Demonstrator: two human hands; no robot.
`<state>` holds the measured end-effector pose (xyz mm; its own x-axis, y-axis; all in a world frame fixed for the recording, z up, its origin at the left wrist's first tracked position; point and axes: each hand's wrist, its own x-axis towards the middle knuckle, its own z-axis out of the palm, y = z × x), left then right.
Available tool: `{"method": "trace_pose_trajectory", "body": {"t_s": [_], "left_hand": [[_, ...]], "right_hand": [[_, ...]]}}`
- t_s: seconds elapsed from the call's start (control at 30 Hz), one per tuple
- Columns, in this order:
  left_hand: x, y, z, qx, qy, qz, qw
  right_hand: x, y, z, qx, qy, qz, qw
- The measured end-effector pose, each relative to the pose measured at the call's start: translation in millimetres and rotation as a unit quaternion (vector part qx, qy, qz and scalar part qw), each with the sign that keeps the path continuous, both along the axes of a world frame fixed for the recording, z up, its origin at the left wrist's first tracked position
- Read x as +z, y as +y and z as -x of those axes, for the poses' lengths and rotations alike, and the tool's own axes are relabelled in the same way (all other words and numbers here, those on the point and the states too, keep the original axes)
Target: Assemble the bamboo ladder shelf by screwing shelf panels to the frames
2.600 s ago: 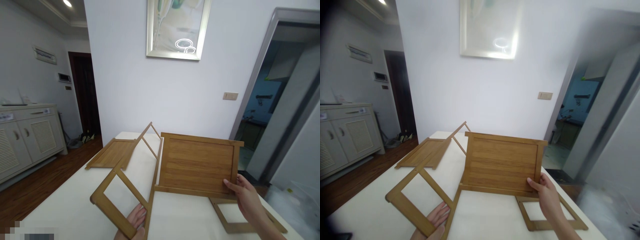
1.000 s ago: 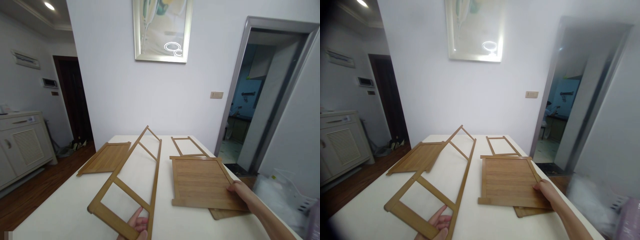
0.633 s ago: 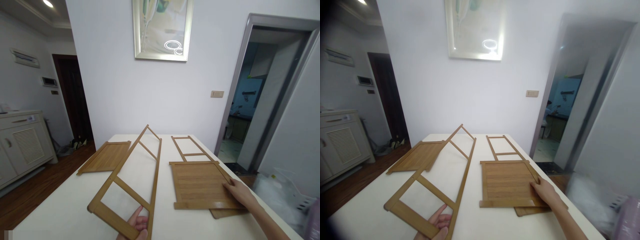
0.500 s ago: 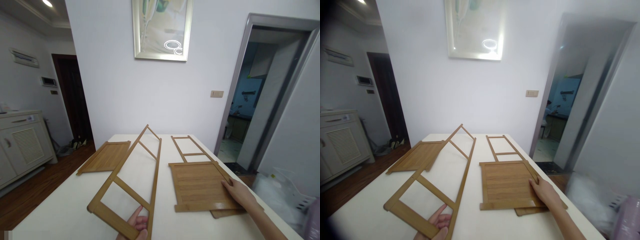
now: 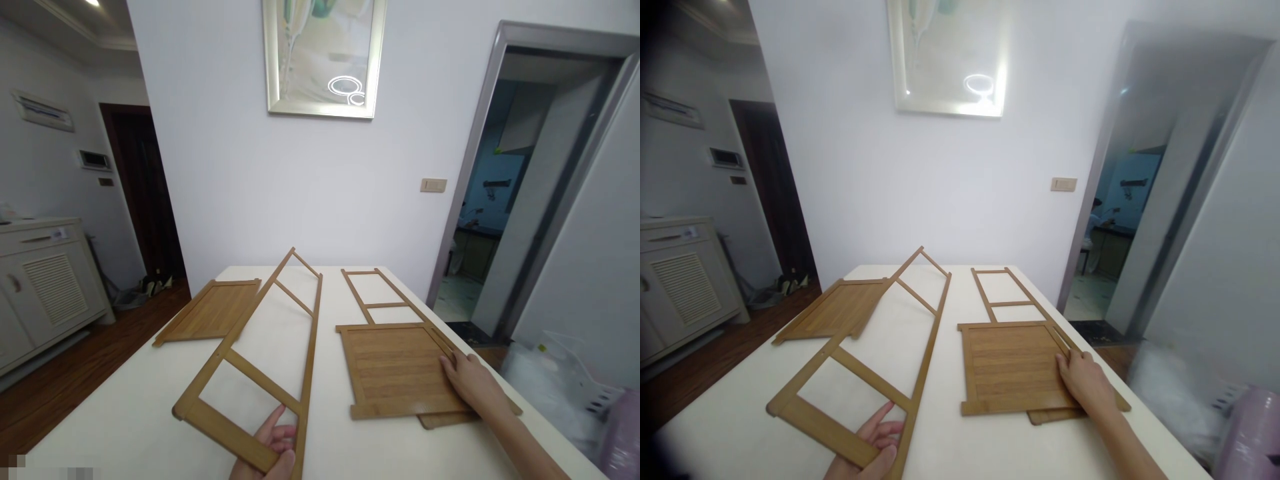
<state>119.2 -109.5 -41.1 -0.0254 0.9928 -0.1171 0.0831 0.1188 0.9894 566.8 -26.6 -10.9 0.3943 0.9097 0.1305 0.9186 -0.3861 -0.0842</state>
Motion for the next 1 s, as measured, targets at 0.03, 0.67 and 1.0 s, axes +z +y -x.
{"method": "trace_pose_trajectory", "body": {"t_s": [0.03,0.67,1.0], "left_hand": [[-2.7,1,0,0.003,0.002,-0.004,1.0],[9.0,-16,-15,0.002,-0.107,0.065,0.992],[1.1,-18,-37,-0.032,-0.194,0.128,0.972]], "right_hand": [[-1.5,0,-1,0.004,-0.013,0.002,1.0],[17.9,-77,216,0.43,0.29,-0.13,0.845],[-13.8,-81,260,0.223,0.715,-0.028,0.662]]}}
